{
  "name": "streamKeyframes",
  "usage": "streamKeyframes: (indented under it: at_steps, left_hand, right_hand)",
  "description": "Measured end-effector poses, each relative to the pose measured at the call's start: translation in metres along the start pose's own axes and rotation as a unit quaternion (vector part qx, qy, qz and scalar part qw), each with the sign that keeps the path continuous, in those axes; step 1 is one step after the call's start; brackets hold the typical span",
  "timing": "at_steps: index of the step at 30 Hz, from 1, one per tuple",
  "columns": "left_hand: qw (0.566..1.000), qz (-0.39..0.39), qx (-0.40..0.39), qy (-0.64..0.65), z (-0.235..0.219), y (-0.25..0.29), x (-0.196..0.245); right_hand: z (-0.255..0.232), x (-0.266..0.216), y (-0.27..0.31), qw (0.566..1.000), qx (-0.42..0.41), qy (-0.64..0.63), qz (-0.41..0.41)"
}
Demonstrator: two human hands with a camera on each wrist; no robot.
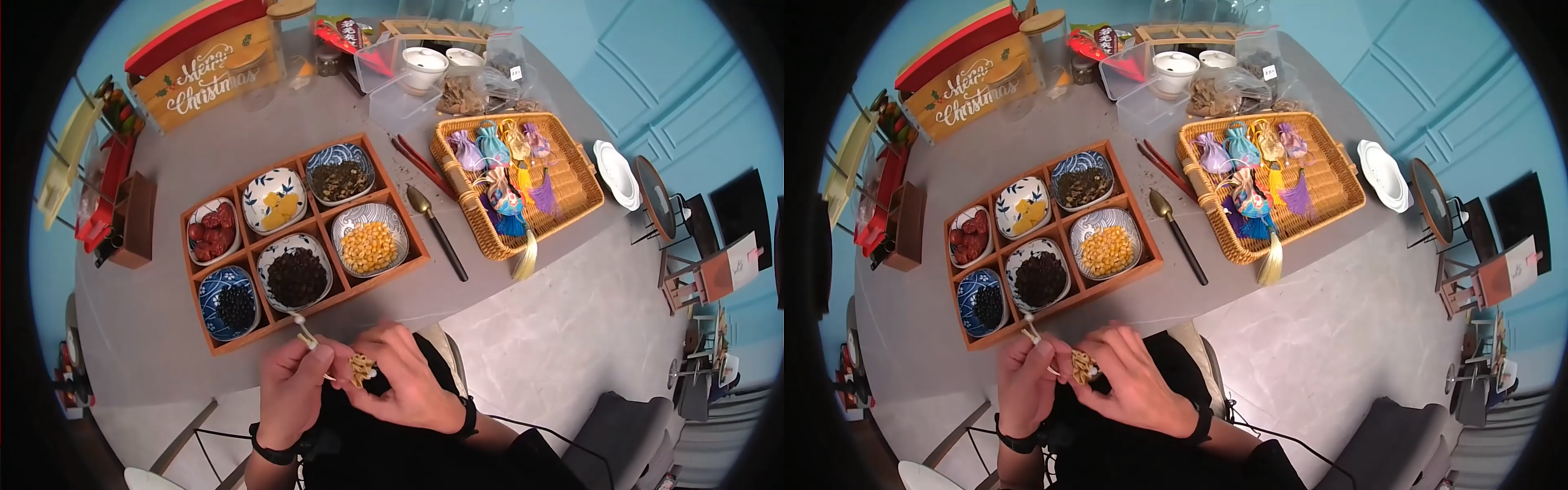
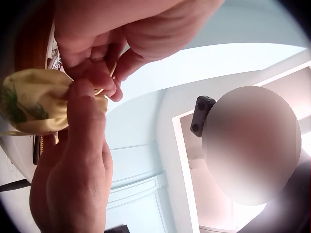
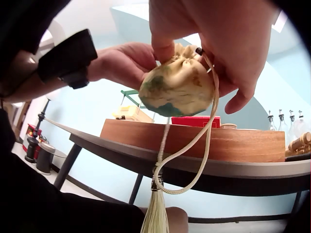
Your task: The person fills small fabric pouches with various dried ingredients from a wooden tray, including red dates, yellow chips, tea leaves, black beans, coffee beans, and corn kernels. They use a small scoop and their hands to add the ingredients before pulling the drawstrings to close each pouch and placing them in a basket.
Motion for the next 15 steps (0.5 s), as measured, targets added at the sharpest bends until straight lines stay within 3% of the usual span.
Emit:
streamKeyframes:
  at_steps: [4,6,9,12,15]
  left_hand:
    - [0.999,-0.003,-0.023,0.024,0.003,0.004,0.005]
    - [0.999,0.025,0.002,0.029,-0.003,0.003,0.007]
    - [0.998,0.026,-0.025,0.05,-0.001,0.002,0.004]
    - [1.0,0.01,-0.028,-0.011,0.01,0.0,0.004]
    - [0.998,0.05,0.004,-0.027,-0.007,-0.001,0.011]
  right_hand:
    - [-0.004,-0.002,-0.001,0.999,0.035,-0.004,-0.012]
    - [-0.012,-0.005,-0.006,0.999,0.039,0.019,-0.027]
    - [-0.032,-0.009,-0.019,0.997,0.002,0.067,-0.047]
    - [-0.055,0.0,-0.03,0.993,-0.106,0.053,-0.003]
    - [-0.113,0.021,-0.052,0.991,-0.037,0.131,-0.014]
Point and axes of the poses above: each hand's wrist, its own y-axis away from the middle knuckle, its own z-axis out of the palm, x = y × z, the point moved 5 cm from there along -y, towards the middle knuckle, and after that the axes turned 15 degrees about x, right-handed, at the moved point
